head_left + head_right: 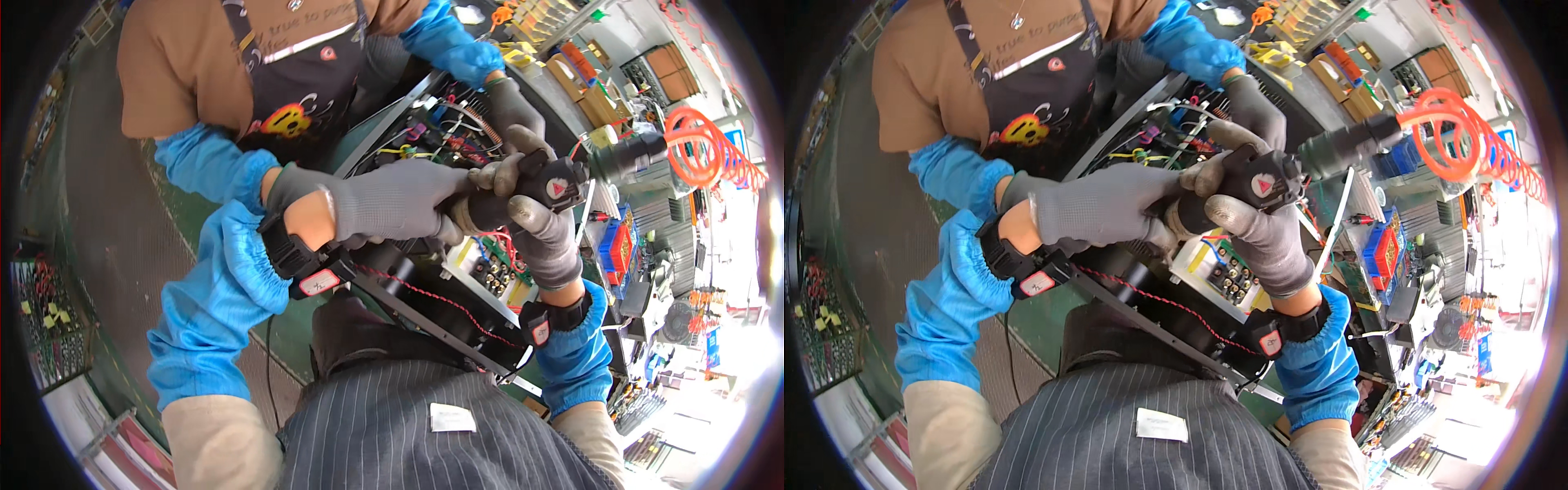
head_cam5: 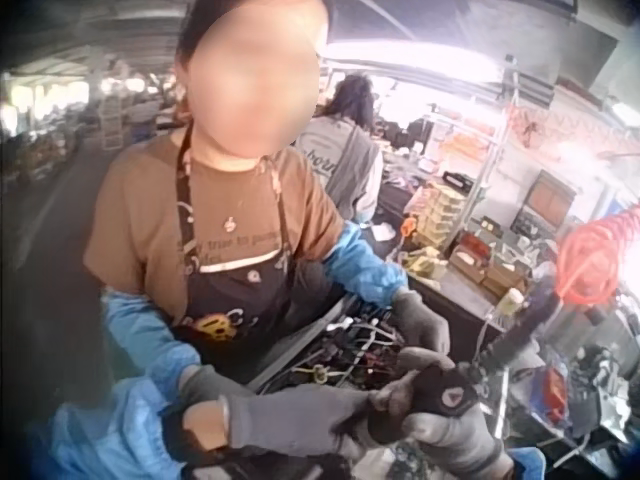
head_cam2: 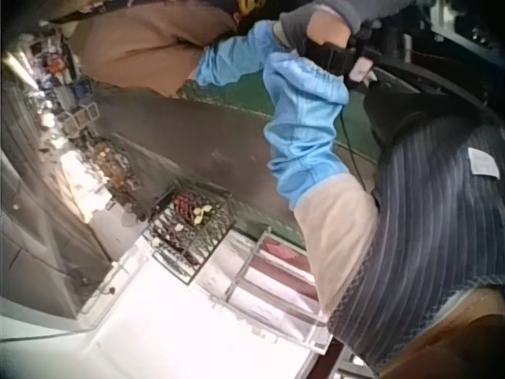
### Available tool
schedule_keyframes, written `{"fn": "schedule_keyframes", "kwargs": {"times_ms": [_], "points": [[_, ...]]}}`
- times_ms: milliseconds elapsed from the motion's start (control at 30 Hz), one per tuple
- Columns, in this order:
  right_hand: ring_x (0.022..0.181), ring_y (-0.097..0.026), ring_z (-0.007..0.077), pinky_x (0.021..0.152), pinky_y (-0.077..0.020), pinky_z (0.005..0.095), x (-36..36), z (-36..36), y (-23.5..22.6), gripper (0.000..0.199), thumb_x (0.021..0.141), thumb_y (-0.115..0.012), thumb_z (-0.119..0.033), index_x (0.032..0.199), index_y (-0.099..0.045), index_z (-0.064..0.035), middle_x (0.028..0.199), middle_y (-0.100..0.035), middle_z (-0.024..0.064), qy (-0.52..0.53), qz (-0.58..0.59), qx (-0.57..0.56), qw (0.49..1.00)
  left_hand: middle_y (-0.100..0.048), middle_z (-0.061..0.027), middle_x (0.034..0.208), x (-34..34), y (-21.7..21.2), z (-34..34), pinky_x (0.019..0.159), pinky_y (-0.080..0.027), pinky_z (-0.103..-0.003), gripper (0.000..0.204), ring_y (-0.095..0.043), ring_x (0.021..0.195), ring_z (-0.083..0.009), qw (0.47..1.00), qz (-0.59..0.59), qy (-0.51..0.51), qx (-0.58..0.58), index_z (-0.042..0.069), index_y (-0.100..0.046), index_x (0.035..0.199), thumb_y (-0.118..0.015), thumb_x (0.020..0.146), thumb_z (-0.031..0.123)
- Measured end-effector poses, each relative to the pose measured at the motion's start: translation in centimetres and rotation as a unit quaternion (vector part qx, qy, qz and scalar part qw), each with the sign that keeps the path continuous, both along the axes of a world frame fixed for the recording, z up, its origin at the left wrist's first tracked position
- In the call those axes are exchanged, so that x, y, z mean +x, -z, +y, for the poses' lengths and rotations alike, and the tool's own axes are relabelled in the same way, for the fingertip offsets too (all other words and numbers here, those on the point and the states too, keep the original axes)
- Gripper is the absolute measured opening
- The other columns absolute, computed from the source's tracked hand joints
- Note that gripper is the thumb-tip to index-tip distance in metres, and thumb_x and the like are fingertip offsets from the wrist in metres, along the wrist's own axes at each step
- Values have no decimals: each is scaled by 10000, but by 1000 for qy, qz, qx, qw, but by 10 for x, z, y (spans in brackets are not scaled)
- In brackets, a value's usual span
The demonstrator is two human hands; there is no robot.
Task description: Assemble an electrical inverter or power supply unit by connecting internal wiring and using a pneumatic screwdriver.
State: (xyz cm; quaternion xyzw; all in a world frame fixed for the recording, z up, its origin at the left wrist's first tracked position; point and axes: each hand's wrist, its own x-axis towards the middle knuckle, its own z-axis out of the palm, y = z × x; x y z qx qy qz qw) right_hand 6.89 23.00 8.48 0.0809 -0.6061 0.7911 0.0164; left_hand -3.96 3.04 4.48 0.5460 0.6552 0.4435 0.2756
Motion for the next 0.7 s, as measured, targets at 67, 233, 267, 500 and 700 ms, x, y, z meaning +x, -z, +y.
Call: {"fn": "schedule_keyframes", "kwargs": {"times_ms": [67, 233, 267, 500, 700], "points": [[1149, -654, 270, 1100, -469, 465, 0, -8, 2, 740, 815, -839, -143, 1459, -491, -31, 1028, -620, 61, 9, -49, 37, 998, -722, -198, 1026, 1, 8, 2, 837, -564, -427, 529, -718, 961, -362, 984, 17, -97, -150, 60, -589, 1309, -794, 875, 283], [1180, -635, 269, 1073, -473, 453, -15, -2, 30, 620, 825, -823, -91, 1372, -535, -52, 1048, -623, 64, -47, -53, 36, 997, -724, -223, 1076, 1, 9, 0, 894, -556, -477, 519, -696, 1039, -422, 967, 62, -109, -221, 63, -576, 1291, -795, 861, 254], [1180, -635, 269, 1073, -473, 453, -17, -2, 34, 620, 825, -823, -91, 1372, -535, -52, 1048, -623, 64, -50, -56, 35, 997, -724, -223, 1076, 3, 15, -1, 894, -556, -477, 519, -696, 1039, -422, 967, 58, -110, -223, 63, -576, 1291, -795, 861, 254], [1097, -631, 200, 1004, -513, 372, -32, 7, 50, 590, 836, -830, -60, 1359, -557, -36, 1075, -656, 53, -111, -50, 40, 992, -684, -232, 1194, 11, 34, 2, 989, -528, -479, 572, -650, 1161, -422, 965, 79, -149, -200, 27, -578, 1322, -797, 864, 292], [1038, -631, 148, 967, -522, 326, -34, 3, 53, 584, 808, -830, -30, 1340, -589, -31, 1050, -662, 35, -141, -91, 57, 984, -647, -233, 1271, 28, 51, -5, 1035, -517, -463, 546, -626, 1215, -413, 959, 44, -189, -207, 13, -560, 1333, -771, 920, 301]]}}
